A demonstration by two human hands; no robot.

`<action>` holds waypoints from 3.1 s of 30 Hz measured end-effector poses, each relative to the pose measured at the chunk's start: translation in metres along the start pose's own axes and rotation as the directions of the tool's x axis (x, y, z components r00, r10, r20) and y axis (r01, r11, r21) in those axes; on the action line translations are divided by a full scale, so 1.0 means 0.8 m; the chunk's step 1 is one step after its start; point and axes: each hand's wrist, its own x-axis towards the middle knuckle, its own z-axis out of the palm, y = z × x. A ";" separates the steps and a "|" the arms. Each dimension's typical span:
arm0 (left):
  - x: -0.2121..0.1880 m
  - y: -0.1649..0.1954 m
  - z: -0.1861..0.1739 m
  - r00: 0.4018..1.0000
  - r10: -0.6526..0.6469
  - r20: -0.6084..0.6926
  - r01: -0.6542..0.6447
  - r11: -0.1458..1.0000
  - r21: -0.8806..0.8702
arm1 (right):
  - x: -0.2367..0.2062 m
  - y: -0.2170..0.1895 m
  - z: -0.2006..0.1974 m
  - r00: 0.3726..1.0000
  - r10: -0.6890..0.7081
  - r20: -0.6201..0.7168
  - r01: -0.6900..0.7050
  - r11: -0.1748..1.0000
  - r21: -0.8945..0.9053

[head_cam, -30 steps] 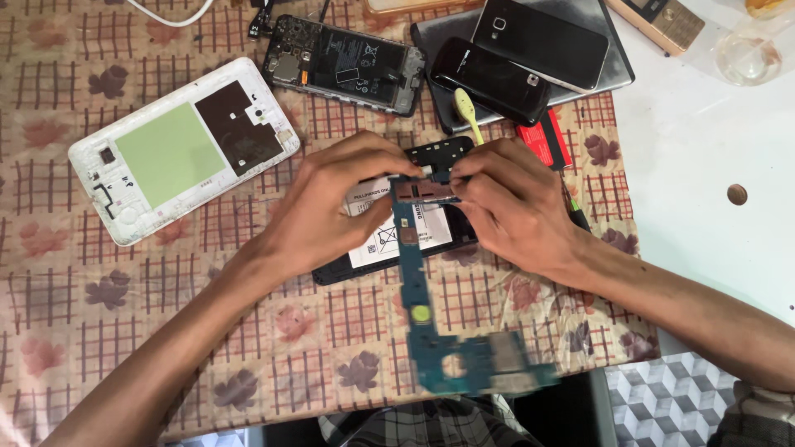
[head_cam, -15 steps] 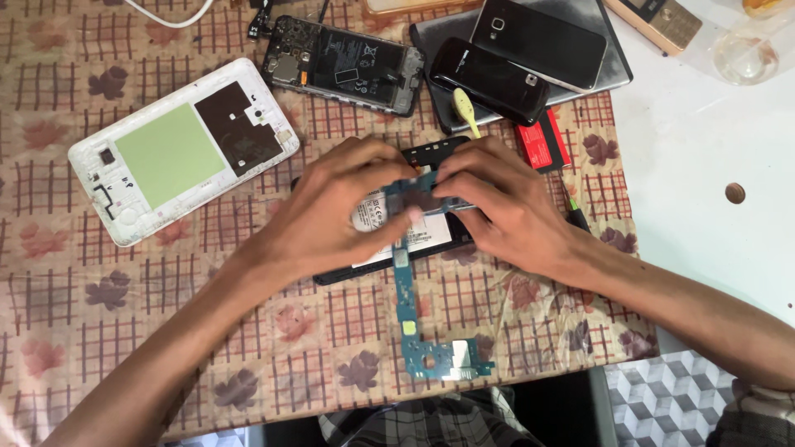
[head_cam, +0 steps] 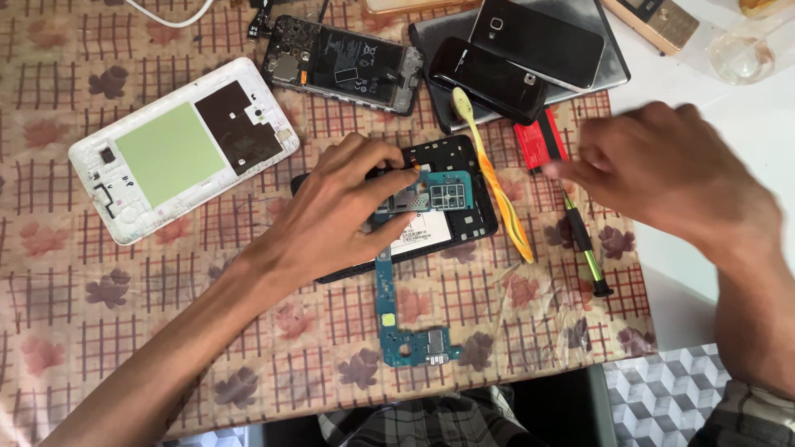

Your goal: The person holds a disassembled tablet motherboard over the workbench and scrubs its surfaces and connectors with a toothbrush, turning the board over to brush different sides. They then set the board on the device body and use a small pry tool to work on its components.

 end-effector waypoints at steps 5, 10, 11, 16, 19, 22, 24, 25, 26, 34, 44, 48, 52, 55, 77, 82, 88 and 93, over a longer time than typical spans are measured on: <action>0.001 0.003 -0.002 0.999 -0.024 0.022 0.025 0.998 -0.050 | -0.002 0.011 0.001 0.933 0.087 0.349 -0.050 0.992 -0.114; 0.001 0.000 -0.002 0.999 -0.017 0.044 0.020 0.997 -0.070 | 0.008 0.034 0.036 0.922 -0.121 0.369 0.166 0.982 -0.093; 0.000 -0.002 -0.003 0.999 -0.013 0.046 0.017 0.997 -0.078 | 0.009 0.040 0.038 0.920 -0.109 0.377 0.142 0.988 -0.062; -0.001 -0.010 -0.009 0.996 -0.037 0.082 0.047 0.992 -0.117 | 0.001 0.054 0.018 0.929 -0.362 0.072 0.310 0.870 0.383; 0.001 -0.011 -0.013 0.997 -0.021 0.079 0.031 0.991 -0.131 | 0.000 0.032 0.022 0.944 -0.311 0.114 0.219 0.843 0.491; 0.001 -0.014 -0.019 0.991 -0.044 0.125 0.063 0.986 -0.153 | -0.003 0.001 0.043 0.694 -0.573 -0.436 0.714 0.627 0.312; 0.001 -0.018 -0.021 0.987 -0.052 0.151 0.075 0.985 -0.152 | -0.003 -0.019 0.056 0.742 -0.561 -0.367 0.669 0.649 0.362; 0.001 -0.020 -0.022 0.987 -0.047 0.153 0.069 0.987 -0.144 | -0.002 -0.028 0.061 0.763 -0.555 -0.331 0.646 0.659 0.385; 0.001 -0.021 -0.023 0.987 -0.043 0.156 0.064 0.989 -0.136 | -0.003 -0.035 0.064 0.747 -0.557 -0.363 0.663 0.659 0.355; 0.004 -0.021 -0.032 0.962 -0.089 0.260 0.143 0.970 -0.198 | -0.010 -0.069 0.063 0.906 -0.389 -0.166 0.423 0.848 0.320; 0.009 -0.011 -0.046 0.923 -0.072 0.377 0.130 0.983 -0.130 | -0.017 -0.089 0.063 0.928 -0.345 -0.138 0.364 0.919 0.150; 0.009 -0.009 -0.042 0.929 -0.107 0.354 0.123 0.992 -0.022 | -0.024 -0.089 0.067 0.849 -0.422 -0.318 0.475 0.873 0.109; 0.009 -0.003 -0.040 0.944 -0.099 0.314 0.078 0.994 0.080 | -0.025 -0.088 0.072 0.795 -0.443 -0.414 0.510 0.858 0.060; 0.009 0.000 -0.040 0.936 -0.104 0.338 0.071 0.992 0.107 | -0.026 -0.090 0.075 0.819 -0.437 -0.372 0.500 0.861 0.090; 0.002 -0.006 -0.032 0.965 -0.019 0.263 0.004 0.998 0.058 | -0.021 -0.103 0.087 0.806 -0.420 -0.416 0.519 0.839 0.160; 0.002 -0.007 -0.030 0.963 -0.017 0.268 0.012 1.000 0.020 | -0.022 -0.104 0.089 0.803 -0.420 -0.424 0.522 0.838 0.159; 0.003 -0.007 -0.027 0.973 0.004 0.231 -0.005 1.000 0.004 | -0.017 -0.107 0.094 0.750 -0.512 -0.419 0.562 0.827 -0.007; 0.004 -0.004 -0.023 0.972 0.000 0.234 -0.010 0.999 0.042 | -0.019 -0.114 0.096 0.747 -0.532 -0.399 0.551 0.831 -0.078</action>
